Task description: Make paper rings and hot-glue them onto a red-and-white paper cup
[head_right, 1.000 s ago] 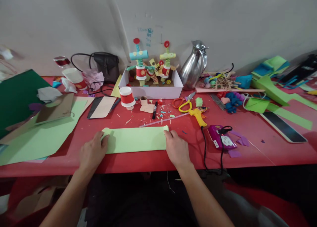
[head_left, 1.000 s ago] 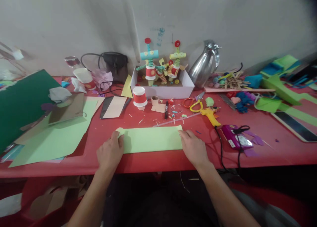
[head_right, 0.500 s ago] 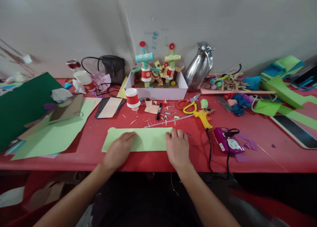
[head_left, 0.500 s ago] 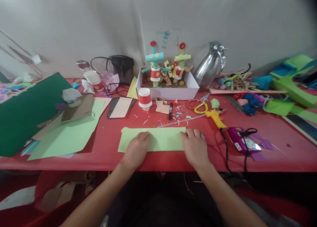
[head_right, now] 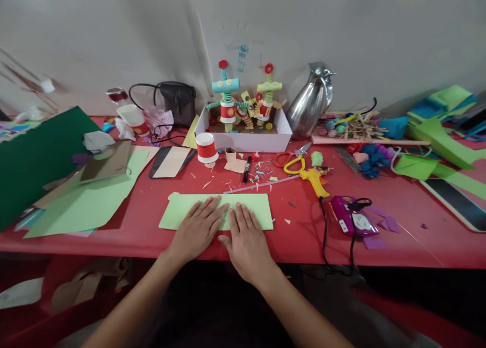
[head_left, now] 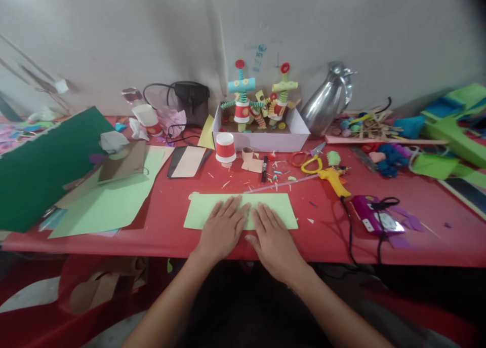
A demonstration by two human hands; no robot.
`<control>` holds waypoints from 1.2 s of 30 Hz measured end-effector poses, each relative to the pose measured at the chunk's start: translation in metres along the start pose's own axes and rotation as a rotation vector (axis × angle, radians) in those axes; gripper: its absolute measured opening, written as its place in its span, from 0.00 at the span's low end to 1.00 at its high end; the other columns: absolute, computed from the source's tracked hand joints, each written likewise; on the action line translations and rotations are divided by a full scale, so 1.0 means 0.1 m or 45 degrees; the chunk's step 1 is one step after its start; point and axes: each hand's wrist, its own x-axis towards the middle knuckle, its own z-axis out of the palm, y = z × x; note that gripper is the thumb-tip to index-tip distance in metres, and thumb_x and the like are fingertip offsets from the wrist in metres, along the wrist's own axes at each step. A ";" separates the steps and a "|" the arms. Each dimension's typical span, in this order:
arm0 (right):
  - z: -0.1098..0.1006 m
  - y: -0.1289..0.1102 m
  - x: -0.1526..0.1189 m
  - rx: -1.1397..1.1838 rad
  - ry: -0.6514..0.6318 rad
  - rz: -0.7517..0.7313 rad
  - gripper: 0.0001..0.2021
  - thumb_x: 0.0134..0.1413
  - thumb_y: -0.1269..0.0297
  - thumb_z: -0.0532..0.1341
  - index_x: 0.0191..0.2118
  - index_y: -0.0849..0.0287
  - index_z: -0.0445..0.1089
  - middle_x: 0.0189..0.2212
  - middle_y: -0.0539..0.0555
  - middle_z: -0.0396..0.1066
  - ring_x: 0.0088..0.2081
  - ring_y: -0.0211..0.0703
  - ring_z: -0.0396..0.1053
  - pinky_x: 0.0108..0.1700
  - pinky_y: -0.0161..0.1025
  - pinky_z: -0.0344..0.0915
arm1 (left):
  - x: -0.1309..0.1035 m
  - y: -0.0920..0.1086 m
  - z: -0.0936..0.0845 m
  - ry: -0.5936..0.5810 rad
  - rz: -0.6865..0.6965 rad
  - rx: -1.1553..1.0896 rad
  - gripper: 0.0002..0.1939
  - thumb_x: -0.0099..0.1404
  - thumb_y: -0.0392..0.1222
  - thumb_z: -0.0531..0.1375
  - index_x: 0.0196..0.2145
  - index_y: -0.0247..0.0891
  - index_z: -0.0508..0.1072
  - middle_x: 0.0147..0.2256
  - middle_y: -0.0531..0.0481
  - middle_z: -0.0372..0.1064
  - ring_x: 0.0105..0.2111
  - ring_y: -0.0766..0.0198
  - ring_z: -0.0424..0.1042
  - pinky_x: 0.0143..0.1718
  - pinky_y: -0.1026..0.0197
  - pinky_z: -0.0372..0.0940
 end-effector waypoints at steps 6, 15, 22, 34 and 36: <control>-0.04 0.43 -0.23 0.005 -0.010 0.042 0.31 0.71 0.50 0.44 0.70 0.65 0.53 0.71 0.65 0.47 0.71 0.55 0.47 0.68 0.56 0.55 | -0.38 -0.47 -0.06 0.008 -0.035 0.085 0.29 0.75 0.53 0.46 0.70 0.47 0.52 0.69 0.51 0.49 0.69 0.57 0.52 0.69 0.48 0.48; 0.07 0.25 -0.14 -0.072 0.132 0.028 0.30 0.70 0.49 0.47 0.69 0.61 0.57 0.69 0.64 0.52 0.70 0.60 0.49 0.67 0.62 0.54 | -0.46 -0.21 0.00 0.186 -0.117 0.208 0.27 0.74 0.43 0.47 0.69 0.42 0.56 0.68 0.47 0.54 0.69 0.53 0.52 0.69 0.43 0.50; 0.06 0.36 -0.24 -0.054 0.084 -0.170 0.27 0.70 0.54 0.49 0.71 0.45 0.49 0.71 0.54 0.51 0.70 0.54 0.51 0.64 0.57 0.61 | -0.45 -0.39 -0.14 0.141 -0.171 0.092 0.21 0.72 0.45 0.52 0.60 0.41 0.70 0.62 0.46 0.66 0.63 0.54 0.64 0.62 0.48 0.60; 0.25 0.48 -0.31 -0.189 0.327 -0.203 0.30 0.68 0.53 0.52 0.72 0.47 0.47 0.70 0.55 0.54 0.67 0.56 0.57 0.60 0.55 0.62 | 0.43 -1.26 -0.41 0.297 -0.582 0.324 0.16 0.67 0.37 0.53 0.43 0.39 0.81 0.44 0.38 0.72 0.47 0.47 0.67 0.46 0.47 0.61; 0.26 0.49 -0.32 -0.215 0.345 -0.220 0.31 0.68 0.53 0.53 0.72 0.48 0.47 0.69 0.55 0.56 0.66 0.57 0.59 0.59 0.55 0.63 | 0.44 -1.34 -0.40 0.294 -0.565 0.303 0.16 0.68 0.38 0.52 0.40 0.39 0.81 0.44 0.39 0.73 0.46 0.49 0.68 0.47 0.48 0.61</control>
